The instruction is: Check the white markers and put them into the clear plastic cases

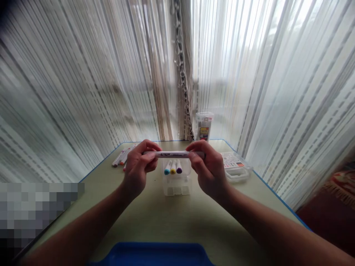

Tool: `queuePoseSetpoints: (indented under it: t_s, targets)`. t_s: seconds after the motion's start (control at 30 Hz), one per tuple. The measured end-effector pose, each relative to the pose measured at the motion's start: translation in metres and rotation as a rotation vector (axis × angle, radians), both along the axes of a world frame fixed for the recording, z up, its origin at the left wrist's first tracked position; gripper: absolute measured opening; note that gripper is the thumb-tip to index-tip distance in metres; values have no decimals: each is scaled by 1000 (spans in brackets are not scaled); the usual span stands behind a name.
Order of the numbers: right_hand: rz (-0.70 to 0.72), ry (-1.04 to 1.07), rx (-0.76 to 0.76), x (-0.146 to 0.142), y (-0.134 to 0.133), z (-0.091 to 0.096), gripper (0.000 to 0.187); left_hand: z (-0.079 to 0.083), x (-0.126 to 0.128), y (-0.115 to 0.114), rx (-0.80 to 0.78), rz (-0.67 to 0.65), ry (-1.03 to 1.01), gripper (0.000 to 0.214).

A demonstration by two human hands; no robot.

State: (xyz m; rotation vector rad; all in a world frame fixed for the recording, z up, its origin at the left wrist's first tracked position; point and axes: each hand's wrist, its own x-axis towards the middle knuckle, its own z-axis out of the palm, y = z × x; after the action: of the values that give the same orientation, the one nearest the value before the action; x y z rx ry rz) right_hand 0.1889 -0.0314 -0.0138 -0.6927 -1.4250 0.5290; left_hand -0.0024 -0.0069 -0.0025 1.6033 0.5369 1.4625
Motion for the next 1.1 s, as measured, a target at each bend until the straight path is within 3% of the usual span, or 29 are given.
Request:
queuePoseSetpoints:
  t_s: [0.2,0.53,1.1]
  targets:
    - [21,78,-66,-1,-4,3,7,-2,4,0,19,-25,-28,15]
    - [-34,24,-73,1,-1,-6,11,-8,0,4,122,149,126,16]
    - [-30,21,-74,4,2,-9,14,-6,0,2,49,128,112,18]
